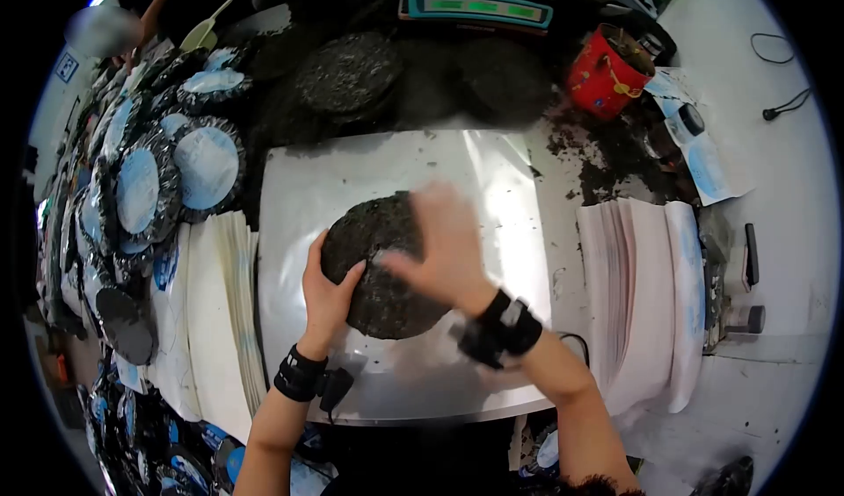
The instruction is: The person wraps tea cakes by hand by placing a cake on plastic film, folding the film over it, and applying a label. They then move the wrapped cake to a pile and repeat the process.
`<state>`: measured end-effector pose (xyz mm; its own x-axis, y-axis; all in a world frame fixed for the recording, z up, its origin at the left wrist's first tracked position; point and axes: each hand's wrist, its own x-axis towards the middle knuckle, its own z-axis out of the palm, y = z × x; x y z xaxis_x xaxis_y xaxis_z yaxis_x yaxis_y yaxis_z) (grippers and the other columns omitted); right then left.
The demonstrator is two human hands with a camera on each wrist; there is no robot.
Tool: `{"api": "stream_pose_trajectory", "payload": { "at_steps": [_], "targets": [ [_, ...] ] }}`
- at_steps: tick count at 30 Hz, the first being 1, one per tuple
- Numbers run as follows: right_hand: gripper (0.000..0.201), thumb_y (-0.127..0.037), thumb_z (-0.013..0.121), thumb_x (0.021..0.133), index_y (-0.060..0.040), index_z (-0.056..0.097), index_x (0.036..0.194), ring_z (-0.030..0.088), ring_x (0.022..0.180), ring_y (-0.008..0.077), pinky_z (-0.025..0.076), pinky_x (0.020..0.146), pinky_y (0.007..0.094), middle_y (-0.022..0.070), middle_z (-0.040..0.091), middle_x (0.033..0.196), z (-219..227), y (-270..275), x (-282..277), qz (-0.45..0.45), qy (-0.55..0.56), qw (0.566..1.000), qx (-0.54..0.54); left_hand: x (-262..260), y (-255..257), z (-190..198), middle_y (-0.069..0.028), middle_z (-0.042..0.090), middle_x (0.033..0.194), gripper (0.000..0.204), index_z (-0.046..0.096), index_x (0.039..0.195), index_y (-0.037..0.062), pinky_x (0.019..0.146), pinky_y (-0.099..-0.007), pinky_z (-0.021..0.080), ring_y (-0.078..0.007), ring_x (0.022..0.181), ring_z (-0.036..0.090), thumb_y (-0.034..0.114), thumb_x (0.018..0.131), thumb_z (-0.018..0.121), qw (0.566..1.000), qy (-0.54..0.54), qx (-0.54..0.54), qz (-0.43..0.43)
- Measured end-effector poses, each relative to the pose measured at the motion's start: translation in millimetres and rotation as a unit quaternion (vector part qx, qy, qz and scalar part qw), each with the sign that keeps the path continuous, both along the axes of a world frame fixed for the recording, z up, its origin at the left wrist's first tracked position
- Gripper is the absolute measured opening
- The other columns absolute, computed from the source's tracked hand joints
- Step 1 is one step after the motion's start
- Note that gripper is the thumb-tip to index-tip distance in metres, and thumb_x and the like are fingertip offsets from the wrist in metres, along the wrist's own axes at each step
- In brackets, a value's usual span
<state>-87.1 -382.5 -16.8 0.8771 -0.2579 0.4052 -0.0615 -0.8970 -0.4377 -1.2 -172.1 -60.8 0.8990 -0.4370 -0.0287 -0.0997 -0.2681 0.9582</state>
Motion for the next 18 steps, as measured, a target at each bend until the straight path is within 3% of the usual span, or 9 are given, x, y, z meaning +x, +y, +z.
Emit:
{"api": "stream_pose_trajectory", "payload": {
  "at_steps": [2, 4, 6, 9, 12, 14, 15, 16, 18],
  "targets": [
    [0.082, -0.043, 0.085, 0.078, 0.005, 0.054, 0.138, 0.055, 0.127, 0.0416, 0.045, 0.108, 0.0463, 0.027, 0.059, 0.134, -38, -39, 11, -0.024, 0.044, 0.975, 0.216, -4, 6, 2, -0.0233, 0.034, 0.16, 0.09, 0.021, 0.16, -0.0019, 0.118, -0.0407, 0.035, -0.034, 0.144, 0.042, 0.011, 0.09, 0.075, 0.977, 0.116, -0.174, 0.026],
    [0.076, -0.036, 0.085, 0.079, 0.0032, 0.056, 0.137, 0.058, 0.126, 0.039, 0.046, 0.107, 0.0456, 0.026, 0.062, 0.131, -47, -22, -7, -0.003, 0.016, 0.969, 0.248, -19, 25, -17, -0.0242, 0.024, 0.165, 0.094, 0.016, 0.162, -0.0015, 0.122, -0.0411, 0.029, -0.0352, 0.15, 0.033, 0.013, 0.09, 0.074, 0.952, 0.118, -0.271, 0.076],
    [0.069, -0.031, 0.084, 0.081, 0.0026, 0.056, 0.134, 0.059, 0.124, 0.0368, 0.047, 0.104, 0.0452, 0.0235, 0.064, 0.128, -52, 6, -23, -0.047, -0.012, 0.944, 0.325, -50, 16, -4, -0.0217, 0.032, 0.162, 0.089, 0.019, 0.162, 0.0006, 0.121, -0.0401, 0.031, -0.0319, 0.146, 0.038, 0.011, 0.092, 0.071, 0.996, 0.017, -0.085, 0.036],
    [0.062, -0.028, 0.081, 0.084, 0.0029, 0.052, 0.13, 0.055, 0.126, 0.039, 0.045, 0.105, 0.0461, 0.0248, 0.06, 0.131, -47, 15, -39, -0.069, 0.005, 0.866, 0.496, -34, 3, 2, -0.02, 0.045, 0.151, 0.085, 0.032, 0.157, 0.0003, 0.115, -0.0403, 0.04, -0.032, 0.137, 0.049, 0.011, 0.085, 0.078, 0.998, -0.049, -0.012, 0.033],
    [0.076, -0.031, 0.081, 0.083, 0.0053, 0.047, 0.14, 0.047, 0.136, 0.0438, 0.038, 0.113, 0.052, 0.0284, 0.051, 0.143, -44, 9, -43, -0.096, 0.061, 0.976, 0.184, -22, 12, -6, -0.0203, 0.052, 0.145, 0.085, 0.038, 0.154, -0.0012, 0.111, -0.0391, 0.044, -0.0298, 0.132, 0.054, 0.011, 0.082, 0.082, 0.998, -0.069, -0.006, 0.008],
    [0.094, -0.039, 0.082, 0.08, 0.0078, 0.038, 0.149, 0.036, 0.144, 0.0477, 0.028, 0.119, 0.0582, 0.03, 0.039, 0.154, -5, 23, -38, -0.032, -0.057, 0.997, -0.026, -23, 15, -27, -0.0223, 0.05, 0.149, 0.087, 0.037, 0.154, -0.0017, 0.113, -0.0394, 0.043, -0.0318, 0.136, 0.053, 0.012, 0.082, 0.082, 0.995, -0.097, 0.007, 0.019],
    [0.105, -0.05, 0.083, 0.075, 0.0008, 0.037, 0.155, 0.031, 0.148, 0.0468, 0.021, 0.121, 0.0615, 0.0279, 0.036, 0.158, 1, 38, -36, 0.079, -0.03, 0.996, 0.033, -27, 15, -18, -0.0239, 0.05, 0.15, 0.087, 0.035, 0.155, -0.0017, 0.113, -0.0395, 0.043, -0.0328, 0.136, 0.053, 0.014, 0.083, 0.081, 0.991, -0.124, 0.033, 0.031],
    [0.104, -0.053, 0.082, 0.074, -0.002, 0.039, 0.155, 0.03, 0.149, 0.0464, 0.021, 0.121, 0.0615, 0.0271, 0.036, 0.159, -6, 50, -34, 0.108, 0.01, 0.994, 0.004, -26, 16, -19, -0.0245, 0.052, 0.149, 0.09, 0.031, 0.157, -0.0001, 0.112, -0.0406, 0.044, -0.0353, 0.138, 0.052, 0.016, 0.084, 0.08, 0.991, -0.129, 0.024, 0.026],
    [0.103, -0.059, 0.081, 0.072, -0.0076, 0.045, 0.153, 0.03, 0.149, 0.0456, 0.02, 0.122, 0.0614, 0.0255, 0.036, 0.16, -20, 65, -35, 0.148, 0.086, 0.983, -0.059, -23, 34, 12, -0.0214, 0.054, 0.147, 0.071, 0.05, 0.148, 0.0046, 0.109, -0.0399, 0.045, -0.0368, 0.134, 0.054, 0.018, 0.085, 0.081, 0.999, -0.046, 0.006, 0.014]
  ]
}}
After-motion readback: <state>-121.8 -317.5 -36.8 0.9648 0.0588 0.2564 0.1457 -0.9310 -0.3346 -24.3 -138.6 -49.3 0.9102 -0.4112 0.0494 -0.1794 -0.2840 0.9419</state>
